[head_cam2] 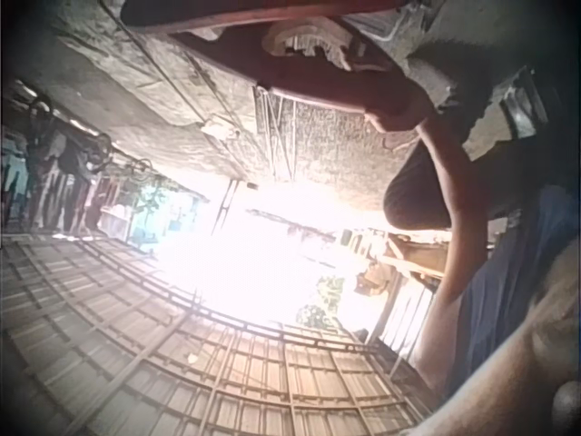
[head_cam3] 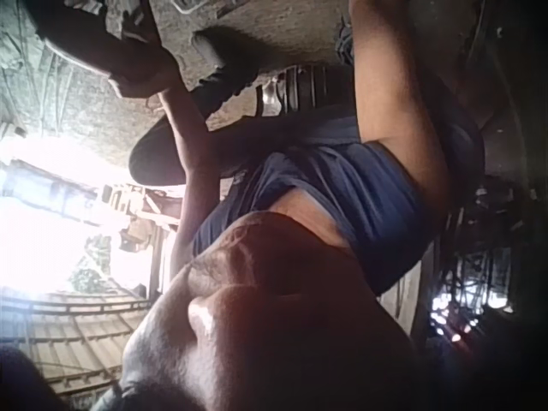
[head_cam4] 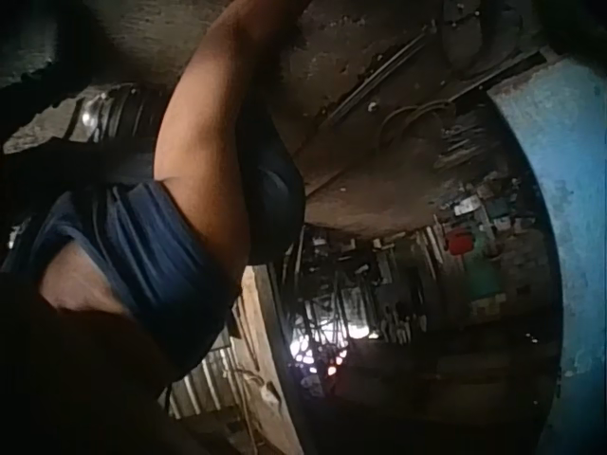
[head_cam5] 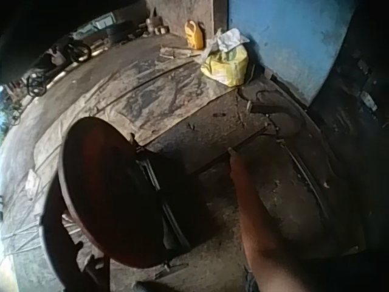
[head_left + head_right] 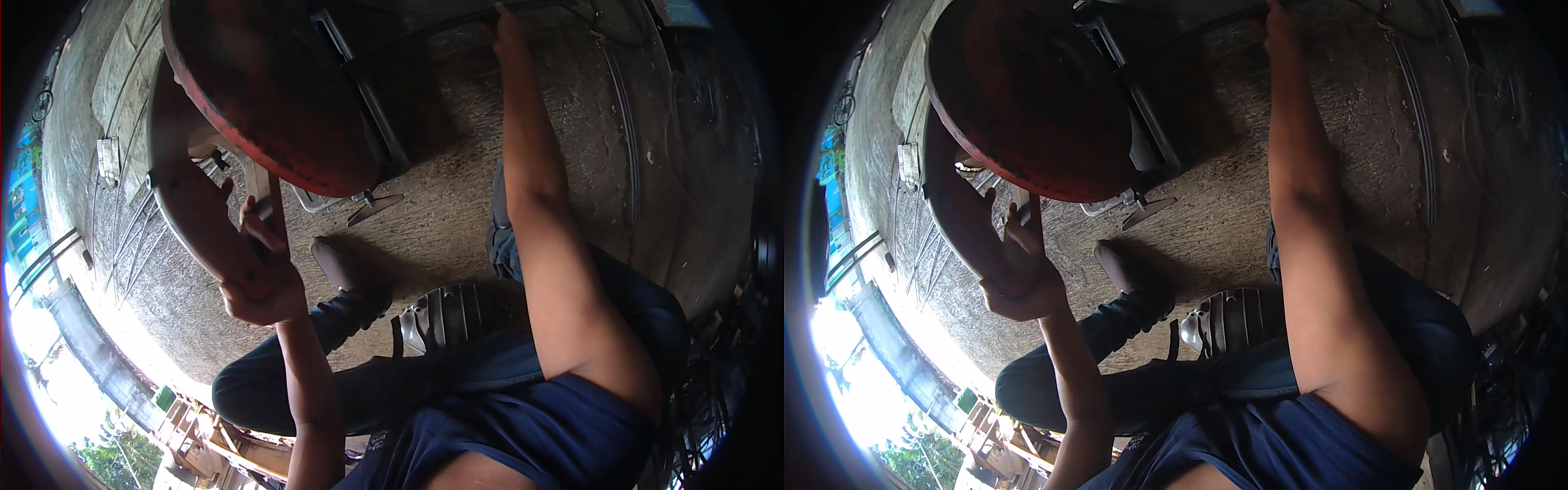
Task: Cutting and grinding metal rods using a circular chop saw.
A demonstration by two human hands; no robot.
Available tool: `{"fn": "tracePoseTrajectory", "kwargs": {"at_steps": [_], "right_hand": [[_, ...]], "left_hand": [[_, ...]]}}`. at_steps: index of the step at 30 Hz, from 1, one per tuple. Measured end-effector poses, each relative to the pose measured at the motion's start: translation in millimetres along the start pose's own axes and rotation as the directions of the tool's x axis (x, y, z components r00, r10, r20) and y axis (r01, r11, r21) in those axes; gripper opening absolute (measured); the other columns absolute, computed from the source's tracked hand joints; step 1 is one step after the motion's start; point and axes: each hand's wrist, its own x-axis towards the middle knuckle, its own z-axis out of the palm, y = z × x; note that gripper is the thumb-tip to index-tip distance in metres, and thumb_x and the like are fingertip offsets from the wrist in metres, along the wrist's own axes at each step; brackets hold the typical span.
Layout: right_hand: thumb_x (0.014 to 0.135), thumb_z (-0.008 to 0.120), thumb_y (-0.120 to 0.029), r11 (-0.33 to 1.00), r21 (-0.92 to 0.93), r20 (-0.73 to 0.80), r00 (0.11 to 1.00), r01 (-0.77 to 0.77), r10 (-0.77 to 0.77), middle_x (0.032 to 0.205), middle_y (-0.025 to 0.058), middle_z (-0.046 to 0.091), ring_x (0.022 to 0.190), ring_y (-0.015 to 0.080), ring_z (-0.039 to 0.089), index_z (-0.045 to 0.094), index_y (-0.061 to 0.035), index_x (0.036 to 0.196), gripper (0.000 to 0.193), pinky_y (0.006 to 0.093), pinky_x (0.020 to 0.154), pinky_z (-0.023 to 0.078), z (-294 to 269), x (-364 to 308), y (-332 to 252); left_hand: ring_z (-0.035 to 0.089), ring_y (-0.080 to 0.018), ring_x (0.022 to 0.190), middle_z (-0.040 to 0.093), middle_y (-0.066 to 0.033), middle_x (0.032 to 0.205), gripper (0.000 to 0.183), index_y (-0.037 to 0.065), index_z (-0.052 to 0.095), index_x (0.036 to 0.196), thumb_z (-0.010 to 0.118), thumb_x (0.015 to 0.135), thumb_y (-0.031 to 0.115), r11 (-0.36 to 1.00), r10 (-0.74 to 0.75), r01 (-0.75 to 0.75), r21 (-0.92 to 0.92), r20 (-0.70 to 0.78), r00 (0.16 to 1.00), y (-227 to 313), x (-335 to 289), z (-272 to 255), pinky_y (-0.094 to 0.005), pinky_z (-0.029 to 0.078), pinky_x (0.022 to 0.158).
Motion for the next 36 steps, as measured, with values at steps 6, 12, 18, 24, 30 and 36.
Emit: {"fn": "tracePoseTrajectory", "kwargs": {"at_steps": [6,12,18,24,30,36], "right_hand": [[0.092,0.060,-0.037,0.979,0.040,-0.074,0.978,0.200,-0.197,0.139,0.0143,0.043,0.113,0.0283,0.050,0.033,-0.0023,0.144,0.068,0.0361,0.092,0.041,5.4,-36.9,-7.3],[0.091,0.062,-0.033,0.976,0.181,-0.119,0.988,0.120,-0.100,0.145,0.0162,0.037,0.128,0.0328,0.041,0.032,-0.0028,0.144,0.068,0.0443,0.102,0.037,16.1,-25.1,3.3],[0.089,0.064,-0.033,0.971,0.170,-0.040,0.986,0.166,-0.162,0.143,0.0162,0.040,0.125,0.0328,0.044,0.036,-0.0020,0.142,0.068,0.0431,0.100,0.038,13.5,-31.8,3.5],[0.089,0.065,-0.034,0.994,0.070,-0.040,0.995,0.089,-0.086,0.137,0.0163,0.045,0.116,0.0331,0.050,0.038,-0.0019,0.141,0.066,0.0423,0.093,0.042,9.4,-14.8,-1.4],[0.090,0.063,-0.033,0.982,0.173,-0.028,0.997,0.071,-0.068,0.140,0.0152,0.042,0.118,0.0315,0.047,0.035,-0.0026,0.143,0.067,0.0420,0.095,0.039,12.3,-6.5,1.8],[0.091,0.063,-0.033,0.988,0.145,-0.010,0.999,0.049,-0.048,0.142,0.0144,0.040,0.119,0.0319,0.046,0.034,-0.0036,0.144,0.067,0.0410,0.097,0.037,13.6,-5.9,1.3]], "left_hand": [[0.048,-0.0449,0.121,0.049,-0.0295,0.126,0.076,-0.006,0.034,0.137,0.029,0.084,0.049,0.956,0.110,-0.020,-0.293,0.294,0.949,-6.8,6.2,-36.5,-0.0622,0.026,0.109],[0.054,-0.0351,0.100,0.052,-0.0205,0.089,0.087,-0.016,0.031,0.127,0.035,0.078,0.057,0.999,-0.035,0.035,0.005,-0.020,0.999,3.2,0.6,-12.1,-0.0498,0.028,0.110],[0.051,-0.0364,0.110,0.052,-0.0214,0.090,0.088,-0.016,0.030,0.129,0.036,0.077,0.056,0.994,-0.050,0.048,0.103,0.013,0.999,9.6,-0.4,-16.0,-0.0523,0.025,0.112],[0.046,-0.0381,0.118,0.053,-0.0229,0.090,0.087,-0.014,0.031,0.130,0.035,0.077,0.054,0.995,-0.074,0.062,-0.079,-0.164,0.984,7.2,-0.5,-0.5,-0.0543,0.024,0.112],[0.044,-0.0386,0.121,0.053,-0.0227,0.087,0.083,-0.015,0.036,0.125,0.034,0.077,0.053,0.999,-0.010,0.010,-0.037,-0.018,1.000,5.0,1.9,-10.2,-0.0583,0.021,0.112],[0.048,-0.0386,0.116,0.054,-0.0235,0.087,0.082,-0.016,0.035,0.125,0.034,0.078,0.052,0.989,-0.024,0.020,-0.146,-0.029,0.999,4.9,0.8,-8.7,-0.0583,0.019,0.113]]}}
